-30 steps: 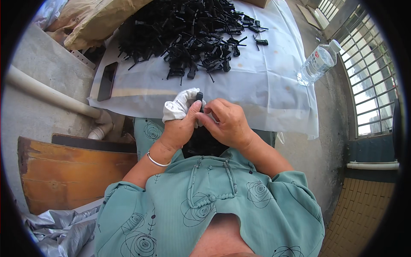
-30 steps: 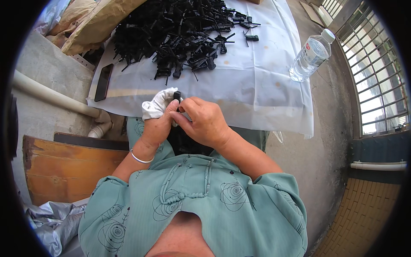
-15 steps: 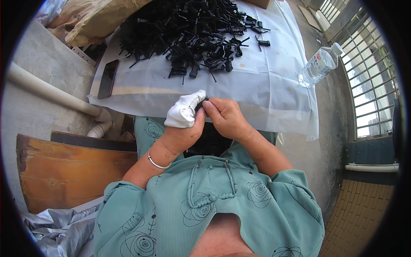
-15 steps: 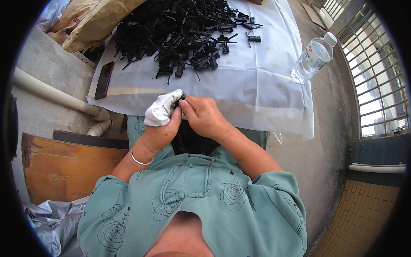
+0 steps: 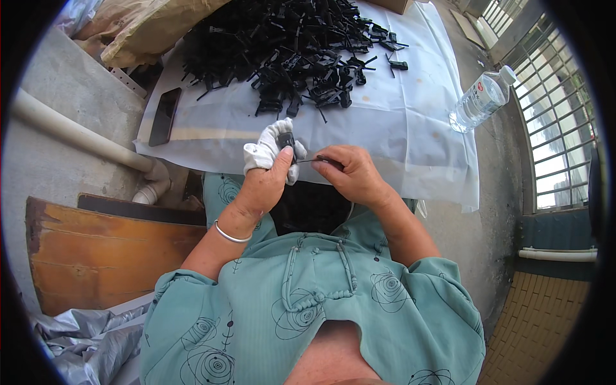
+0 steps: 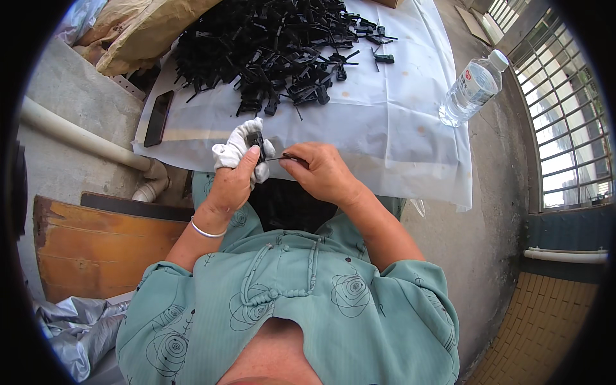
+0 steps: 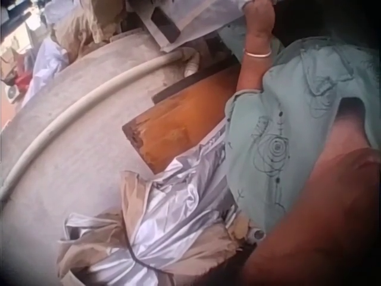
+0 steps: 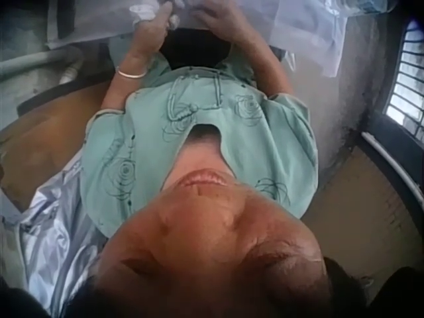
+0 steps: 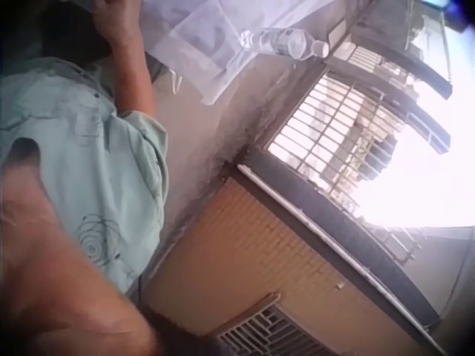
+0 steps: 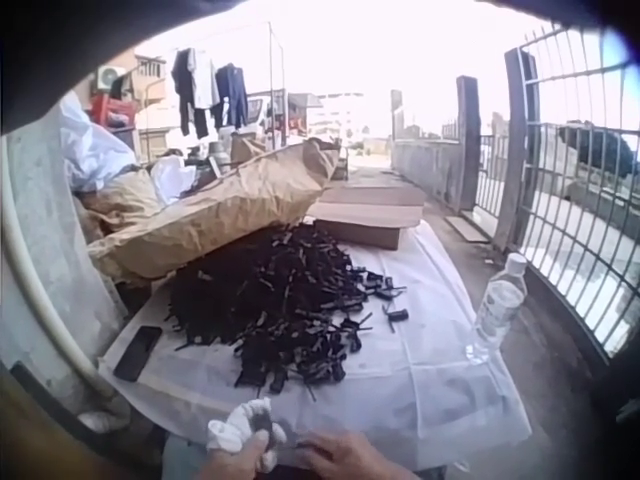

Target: The person is using a white cloth to wipe or clean small black plastic components at a workbench.

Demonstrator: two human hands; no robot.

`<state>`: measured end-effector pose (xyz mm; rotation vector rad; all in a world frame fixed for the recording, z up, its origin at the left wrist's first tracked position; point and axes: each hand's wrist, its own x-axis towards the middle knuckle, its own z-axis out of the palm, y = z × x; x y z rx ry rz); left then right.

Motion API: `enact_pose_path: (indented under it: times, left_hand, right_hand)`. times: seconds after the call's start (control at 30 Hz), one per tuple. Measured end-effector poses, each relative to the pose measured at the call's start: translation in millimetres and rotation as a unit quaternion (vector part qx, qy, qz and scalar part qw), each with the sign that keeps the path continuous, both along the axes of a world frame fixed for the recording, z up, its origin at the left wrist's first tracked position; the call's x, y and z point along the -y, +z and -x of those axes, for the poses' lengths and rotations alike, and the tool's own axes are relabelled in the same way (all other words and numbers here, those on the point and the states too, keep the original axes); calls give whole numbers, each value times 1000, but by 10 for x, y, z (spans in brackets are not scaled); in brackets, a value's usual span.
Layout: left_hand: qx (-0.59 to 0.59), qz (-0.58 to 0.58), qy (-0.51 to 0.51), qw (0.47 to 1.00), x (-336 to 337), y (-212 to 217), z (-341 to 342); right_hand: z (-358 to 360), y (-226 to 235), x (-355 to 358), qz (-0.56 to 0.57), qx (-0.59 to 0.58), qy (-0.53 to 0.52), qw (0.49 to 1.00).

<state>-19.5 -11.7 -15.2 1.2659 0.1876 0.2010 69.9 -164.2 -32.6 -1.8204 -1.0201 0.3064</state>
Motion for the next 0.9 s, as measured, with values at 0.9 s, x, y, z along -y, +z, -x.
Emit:
enact_pose_path:
  times: [0.9]
  left_hand:
    - [-53,-416,-75,905,94,112,95]
  right_hand:
    - [5,-23,-77,-13,-161,91,983]
